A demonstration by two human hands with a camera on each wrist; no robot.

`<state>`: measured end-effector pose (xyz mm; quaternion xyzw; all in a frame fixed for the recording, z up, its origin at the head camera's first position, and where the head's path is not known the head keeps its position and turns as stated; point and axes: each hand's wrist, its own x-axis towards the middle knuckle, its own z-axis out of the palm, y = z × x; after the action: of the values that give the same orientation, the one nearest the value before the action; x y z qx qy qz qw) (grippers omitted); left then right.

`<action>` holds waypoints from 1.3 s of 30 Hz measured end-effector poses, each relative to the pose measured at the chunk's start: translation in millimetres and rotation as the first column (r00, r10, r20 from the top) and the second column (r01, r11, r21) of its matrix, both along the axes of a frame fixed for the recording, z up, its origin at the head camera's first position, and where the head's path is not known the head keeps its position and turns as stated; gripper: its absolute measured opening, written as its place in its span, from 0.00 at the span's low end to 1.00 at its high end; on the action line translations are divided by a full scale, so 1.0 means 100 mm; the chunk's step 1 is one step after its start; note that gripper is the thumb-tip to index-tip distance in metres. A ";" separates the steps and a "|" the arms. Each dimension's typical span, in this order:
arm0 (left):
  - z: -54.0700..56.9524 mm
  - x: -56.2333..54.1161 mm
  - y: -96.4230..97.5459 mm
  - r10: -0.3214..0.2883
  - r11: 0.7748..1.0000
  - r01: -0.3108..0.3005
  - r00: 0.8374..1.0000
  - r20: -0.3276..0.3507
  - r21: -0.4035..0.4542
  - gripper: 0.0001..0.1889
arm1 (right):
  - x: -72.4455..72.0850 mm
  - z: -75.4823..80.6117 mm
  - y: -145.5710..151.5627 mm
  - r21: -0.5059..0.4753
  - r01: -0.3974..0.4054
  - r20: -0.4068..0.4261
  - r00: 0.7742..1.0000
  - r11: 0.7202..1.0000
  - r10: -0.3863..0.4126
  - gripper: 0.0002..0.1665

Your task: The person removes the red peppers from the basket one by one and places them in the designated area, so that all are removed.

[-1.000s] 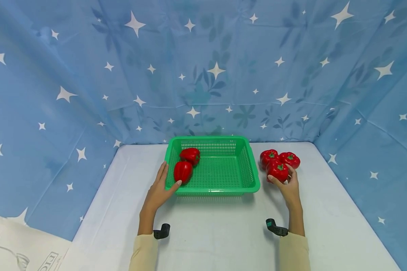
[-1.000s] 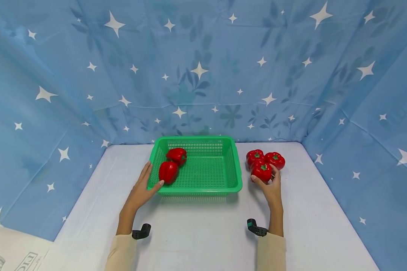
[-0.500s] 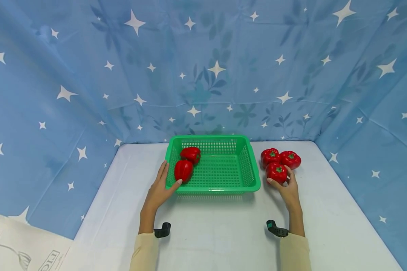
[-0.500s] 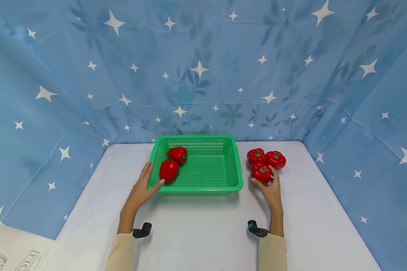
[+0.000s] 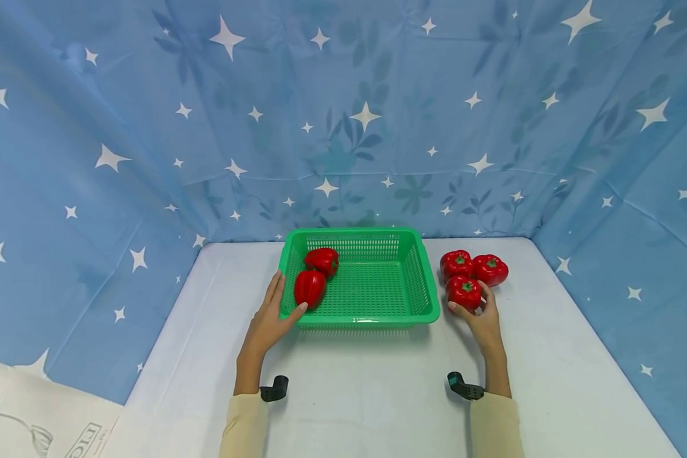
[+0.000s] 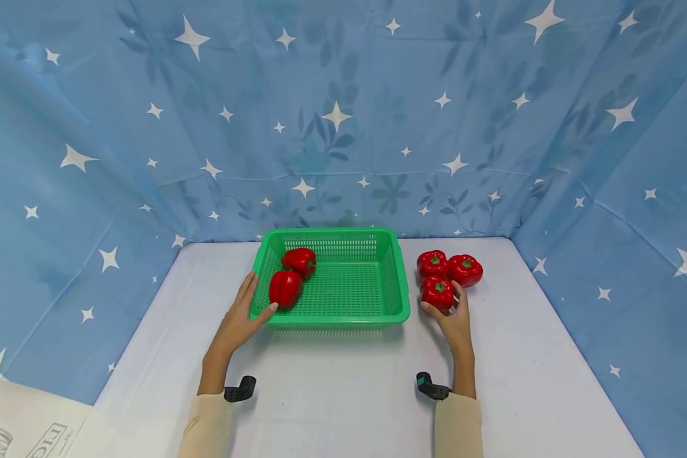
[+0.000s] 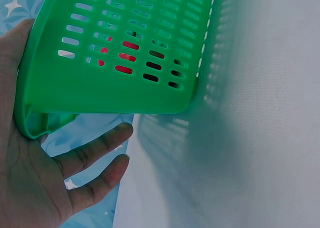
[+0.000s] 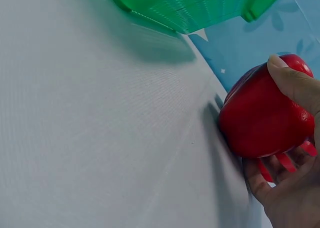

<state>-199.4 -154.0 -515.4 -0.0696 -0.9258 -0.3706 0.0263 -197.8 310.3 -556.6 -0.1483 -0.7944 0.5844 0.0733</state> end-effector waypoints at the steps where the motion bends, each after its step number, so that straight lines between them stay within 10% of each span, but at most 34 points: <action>1: 0.00 0.00 0.00 0.001 1.000 -0.001 1.000 -0.001 0.000 0.49 | 0.00 0.00 0.00 -0.001 -0.001 -0.003 1.000 1.000 0.001 0.60; 39: 0.00 0.01 0.01 0.000 1.000 0.000 1.000 -0.002 0.018 0.48 | -0.02 -0.02 -0.03 -0.022 -0.007 -0.028 1.000 1.000 0.006 0.64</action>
<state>-198.8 -153.1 -515.2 -0.0694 -0.9224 -0.3790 0.0278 -199.9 307.7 -558.9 -0.1383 -0.7872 0.5955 0.0811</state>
